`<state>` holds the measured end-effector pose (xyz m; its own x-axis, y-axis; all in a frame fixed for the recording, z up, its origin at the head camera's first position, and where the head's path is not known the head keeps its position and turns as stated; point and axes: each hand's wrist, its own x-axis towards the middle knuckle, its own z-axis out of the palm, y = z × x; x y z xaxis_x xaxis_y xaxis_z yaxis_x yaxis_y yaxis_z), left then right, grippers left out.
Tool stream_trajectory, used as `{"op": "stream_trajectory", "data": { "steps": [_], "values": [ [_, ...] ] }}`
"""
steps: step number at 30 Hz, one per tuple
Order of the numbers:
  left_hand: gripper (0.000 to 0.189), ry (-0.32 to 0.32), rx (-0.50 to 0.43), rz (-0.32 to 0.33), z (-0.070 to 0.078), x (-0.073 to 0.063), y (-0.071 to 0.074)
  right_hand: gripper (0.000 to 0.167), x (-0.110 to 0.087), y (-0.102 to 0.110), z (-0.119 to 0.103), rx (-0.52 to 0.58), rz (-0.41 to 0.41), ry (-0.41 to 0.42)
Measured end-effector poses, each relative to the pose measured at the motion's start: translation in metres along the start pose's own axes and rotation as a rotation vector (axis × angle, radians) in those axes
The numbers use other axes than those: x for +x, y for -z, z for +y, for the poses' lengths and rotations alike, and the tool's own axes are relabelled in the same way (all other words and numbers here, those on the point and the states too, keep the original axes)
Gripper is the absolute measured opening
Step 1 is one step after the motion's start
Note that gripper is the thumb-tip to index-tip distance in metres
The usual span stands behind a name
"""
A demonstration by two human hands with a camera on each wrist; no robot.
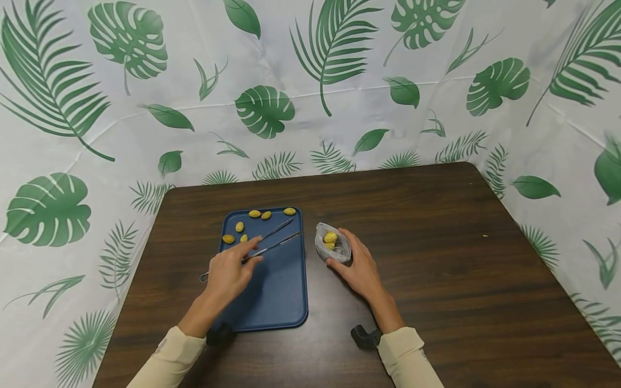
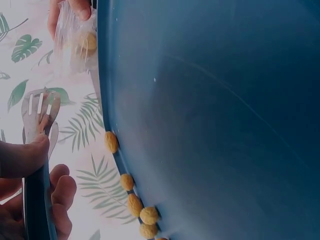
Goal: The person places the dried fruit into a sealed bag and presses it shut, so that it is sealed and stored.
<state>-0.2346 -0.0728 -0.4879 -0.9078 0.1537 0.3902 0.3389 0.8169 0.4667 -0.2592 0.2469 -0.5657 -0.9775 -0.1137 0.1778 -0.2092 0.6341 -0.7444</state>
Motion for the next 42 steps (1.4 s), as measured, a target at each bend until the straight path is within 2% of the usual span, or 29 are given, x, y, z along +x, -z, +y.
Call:
{"op": "stream_trajectory", "data": {
  "steps": [7,42],
  "values": [
    [0.046,0.03,0.02,-0.014,-0.006,-0.005,0.004,0.086,0.0,-0.001,0.001,-0.004,0.004,-0.009],
    [0.045,0.128,0.052,0.044,-0.038,-0.015,0.025,0.086,-0.001,0.0,-0.002,0.012,0.016,0.022]
  ]
}}
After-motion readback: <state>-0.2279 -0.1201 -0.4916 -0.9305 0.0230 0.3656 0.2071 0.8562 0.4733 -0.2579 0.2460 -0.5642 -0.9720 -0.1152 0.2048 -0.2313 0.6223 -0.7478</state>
